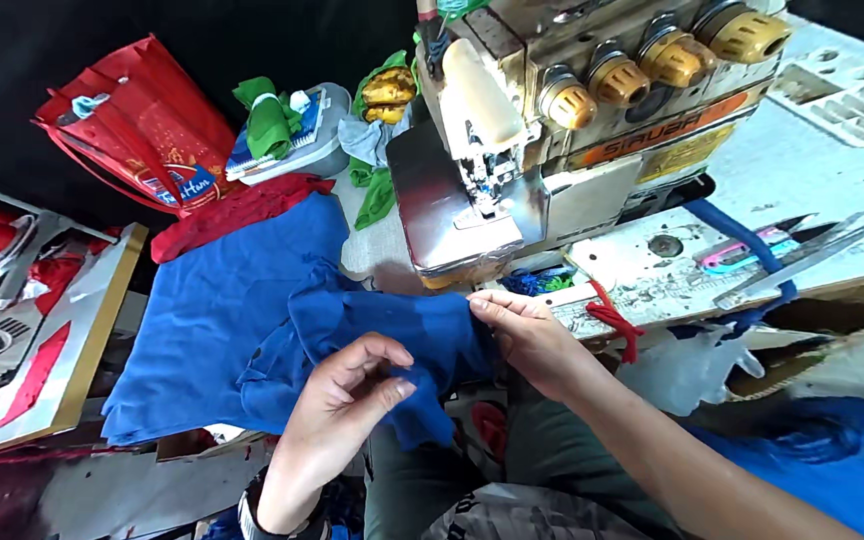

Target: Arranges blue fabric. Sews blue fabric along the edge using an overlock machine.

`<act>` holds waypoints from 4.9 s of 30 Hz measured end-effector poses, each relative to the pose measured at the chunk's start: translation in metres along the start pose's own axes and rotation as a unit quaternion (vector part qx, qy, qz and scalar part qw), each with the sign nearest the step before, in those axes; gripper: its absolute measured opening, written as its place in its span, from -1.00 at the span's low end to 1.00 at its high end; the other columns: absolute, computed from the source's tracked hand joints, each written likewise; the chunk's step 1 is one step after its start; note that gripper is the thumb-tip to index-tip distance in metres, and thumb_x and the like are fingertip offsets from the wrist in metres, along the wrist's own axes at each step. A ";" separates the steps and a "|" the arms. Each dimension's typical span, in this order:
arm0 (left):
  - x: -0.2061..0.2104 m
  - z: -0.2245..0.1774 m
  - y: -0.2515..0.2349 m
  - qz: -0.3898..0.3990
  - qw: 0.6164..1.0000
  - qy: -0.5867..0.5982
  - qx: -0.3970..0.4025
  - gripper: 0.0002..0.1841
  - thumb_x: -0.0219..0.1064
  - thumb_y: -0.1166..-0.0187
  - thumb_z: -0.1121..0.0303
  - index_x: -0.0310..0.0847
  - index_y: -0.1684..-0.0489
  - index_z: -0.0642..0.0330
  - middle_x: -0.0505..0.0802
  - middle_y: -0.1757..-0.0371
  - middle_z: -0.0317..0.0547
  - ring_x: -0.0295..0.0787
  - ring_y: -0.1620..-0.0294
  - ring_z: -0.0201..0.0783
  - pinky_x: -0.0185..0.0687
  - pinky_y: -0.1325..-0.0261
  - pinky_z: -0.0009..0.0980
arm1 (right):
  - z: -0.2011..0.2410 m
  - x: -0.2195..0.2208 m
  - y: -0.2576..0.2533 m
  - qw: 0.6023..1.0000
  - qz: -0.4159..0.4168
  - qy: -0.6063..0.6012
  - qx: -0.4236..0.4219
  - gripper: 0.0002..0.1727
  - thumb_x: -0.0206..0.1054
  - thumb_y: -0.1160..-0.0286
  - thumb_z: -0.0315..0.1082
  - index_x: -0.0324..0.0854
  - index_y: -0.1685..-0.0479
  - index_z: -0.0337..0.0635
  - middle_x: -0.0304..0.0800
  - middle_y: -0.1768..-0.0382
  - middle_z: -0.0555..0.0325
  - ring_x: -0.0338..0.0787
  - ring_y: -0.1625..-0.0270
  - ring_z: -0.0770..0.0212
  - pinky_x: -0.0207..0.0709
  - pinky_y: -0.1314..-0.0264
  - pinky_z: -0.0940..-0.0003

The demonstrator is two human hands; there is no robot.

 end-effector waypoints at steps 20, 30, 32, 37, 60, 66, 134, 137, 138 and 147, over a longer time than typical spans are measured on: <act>0.014 0.000 -0.052 -0.127 0.988 -0.076 0.046 -0.62 0.29 -0.62 0.52 0.61 -0.40 0.10 0.73 -0.35 -0.27 0.76 0.06 -0.51 0.73 0.02 -0.60 | 0.067 0.018 0.002 0.969 0.035 0.134 -0.202 -0.78 0.17 -0.75 -0.39 0.77 0.10 -0.08 0.82 0.33 0.39 0.77 0.26 0.58 0.66 0.14 0.67; 0.043 -0.030 -0.108 -0.158 0.918 -0.313 0.184 -0.79 0.34 -0.62 0.41 0.75 -0.09 0.27 0.80 -0.09 -0.07 0.74 -0.16 -0.35 0.65 -0.26 -0.48 | 0.132 -0.020 -0.009 0.827 -0.157 0.419 -0.339 -0.83 0.25 -0.70 -0.31 0.77 0.11 -0.06 0.77 0.39 0.35 0.67 0.40 0.59 0.54 0.33 0.65; 0.049 -0.032 -0.109 -0.164 0.894 -0.371 0.193 -0.77 0.34 -0.60 0.41 0.77 -0.08 0.31 0.80 -0.05 0.00 0.74 -0.14 -0.23 0.62 -0.26 -0.42 | 0.123 -0.028 -0.013 0.859 -0.144 0.378 -0.315 -0.85 0.26 -0.69 -0.33 0.77 0.12 -0.06 0.77 0.40 0.38 0.67 0.40 0.62 0.53 0.32 0.68; 0.050 -0.030 -0.115 -0.160 0.877 -0.408 0.194 -0.78 0.31 -0.63 0.42 0.78 -0.05 0.35 0.79 -0.02 0.07 0.74 -0.09 -0.12 0.64 -0.21 -0.33 | 0.112 -0.043 -0.020 0.912 -0.114 0.266 -0.293 -0.82 0.19 -0.72 -0.42 0.72 0.03 -0.06 0.77 0.34 0.39 0.70 0.35 0.58 0.57 0.27 0.67; 0.013 -0.008 -0.127 -0.158 0.925 -0.323 0.125 -0.87 0.35 -0.60 0.42 0.82 0.11 0.21 0.79 0.05 -0.19 0.69 0.00 -0.49 0.57 -0.09 -0.63 | 0.096 -0.052 -0.006 0.939 -0.089 0.120 -0.311 -0.74 0.32 -0.49 -0.63 0.65 -0.05 -0.13 0.79 0.26 0.27 0.76 0.43 0.46 0.72 0.38 0.62; 0.010 -0.005 -0.126 -0.163 0.937 -0.286 0.115 -0.88 0.39 -0.58 0.42 0.81 0.07 0.20 0.80 0.03 -0.22 0.71 -0.02 -0.54 0.59 -0.10 -0.66 | 0.093 -0.054 -0.011 0.938 -0.098 0.118 -0.310 -0.82 0.20 -0.63 -0.55 0.66 -0.01 -0.15 0.80 0.30 0.29 0.78 0.40 0.47 0.73 0.32 0.61; 0.009 -0.009 -0.109 -0.139 0.984 -0.113 0.011 -0.74 0.07 -0.79 0.44 0.76 0.01 0.05 0.78 0.38 -0.38 0.63 0.43 -0.56 0.49 0.37 -0.67 | 0.091 -0.044 0.002 0.906 -0.123 0.206 -0.349 -0.79 0.20 -0.63 -0.55 0.68 -0.06 -0.15 0.81 0.13 0.33 0.78 0.20 0.54 0.68 0.10 0.68; 0.011 -0.011 -0.109 -0.141 0.983 -0.121 0.016 -0.80 0.17 -0.76 0.43 0.77 -0.02 0.06 0.81 0.36 -0.39 0.65 0.44 -0.58 0.51 0.38 -0.69 | 0.092 -0.044 0.003 0.903 -0.122 0.217 -0.350 -0.80 0.18 -0.67 -0.51 0.68 -0.06 -0.14 0.80 0.14 0.33 0.77 0.21 0.54 0.67 0.13 0.69; 0.012 -0.012 -0.109 -0.140 0.983 -0.121 0.021 -0.82 0.22 -0.73 0.43 0.76 -0.03 0.07 0.83 0.33 -0.38 0.69 0.40 -0.58 0.56 0.34 -0.69 | 0.092 -0.044 0.003 0.902 -0.121 0.219 -0.353 -0.81 0.19 -0.67 -0.51 0.68 -0.06 -0.14 0.80 0.15 0.33 0.76 0.21 0.55 0.67 0.13 0.69; 0.022 -0.019 -0.109 -0.149 0.968 -0.177 0.093 -0.90 0.46 -0.53 0.46 0.80 0.10 0.13 0.88 0.19 -0.38 0.78 0.19 -0.57 0.69 0.07 -0.65 | 0.093 -0.042 0.004 0.903 -0.125 0.214 -0.352 -0.82 0.21 -0.66 -0.49 0.66 -0.05 -0.13 0.78 0.16 0.36 0.75 0.24 0.57 0.65 0.15 0.71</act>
Point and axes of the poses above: each hand's wrist, its own y-axis away from the middle knuckle, its own x-axis out of the palm, z = x × y, the point moved 8 cm from there along -y, towards the middle knuckle
